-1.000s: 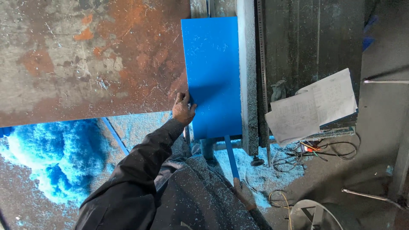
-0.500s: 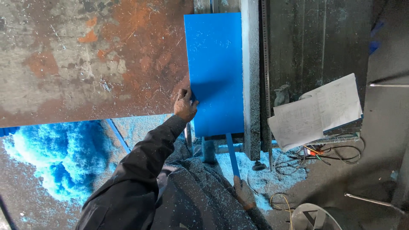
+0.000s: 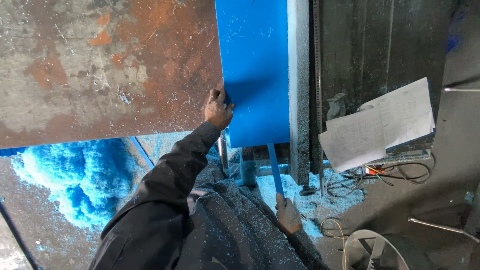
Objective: Cutting blue plastic sheets on a table saw.
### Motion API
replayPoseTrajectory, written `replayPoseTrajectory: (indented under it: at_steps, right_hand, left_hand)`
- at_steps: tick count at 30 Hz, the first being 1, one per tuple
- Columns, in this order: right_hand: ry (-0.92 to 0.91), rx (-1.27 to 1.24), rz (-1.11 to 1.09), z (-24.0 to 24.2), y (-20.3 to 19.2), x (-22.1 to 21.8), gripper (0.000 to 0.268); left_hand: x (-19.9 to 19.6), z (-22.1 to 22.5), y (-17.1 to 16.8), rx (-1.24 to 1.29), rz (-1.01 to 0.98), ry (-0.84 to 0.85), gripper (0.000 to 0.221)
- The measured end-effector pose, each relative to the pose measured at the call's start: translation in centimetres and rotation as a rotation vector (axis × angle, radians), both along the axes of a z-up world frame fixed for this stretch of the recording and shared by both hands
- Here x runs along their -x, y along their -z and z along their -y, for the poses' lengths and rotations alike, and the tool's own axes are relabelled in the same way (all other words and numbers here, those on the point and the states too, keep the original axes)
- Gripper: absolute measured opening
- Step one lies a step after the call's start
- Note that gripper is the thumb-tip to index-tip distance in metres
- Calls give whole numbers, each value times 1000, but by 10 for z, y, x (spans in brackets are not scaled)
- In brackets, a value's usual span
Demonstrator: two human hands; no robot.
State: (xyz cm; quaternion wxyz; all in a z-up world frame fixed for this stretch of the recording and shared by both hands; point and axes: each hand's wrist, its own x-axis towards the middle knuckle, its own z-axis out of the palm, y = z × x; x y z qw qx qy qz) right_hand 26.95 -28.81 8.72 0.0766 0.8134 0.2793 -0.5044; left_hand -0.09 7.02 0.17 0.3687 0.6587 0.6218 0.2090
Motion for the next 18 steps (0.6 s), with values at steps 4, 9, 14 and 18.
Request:
replayPoseTrajectory:
  at_steps: [4, 9, 14, 18]
  right_hand:
    - [46, -12, -35, -11, -3, 5, 82]
    - [95, -81, -96, -32, -16, 11, 75]
    - [123, -91, -98, -51, -23, 19, 75]
    - [39, -186, -41, -59, -18, 18, 74]
  left_hand:
    - [-1, -12, -14, 8, -59, 5, 72]
    - [-2, -27, 1, 76, -49, -4, 71]
    - [-6, -42, -12, 101, -38, -51, 69]
    - [-10, -51, -10, 126, -23, -129, 70]
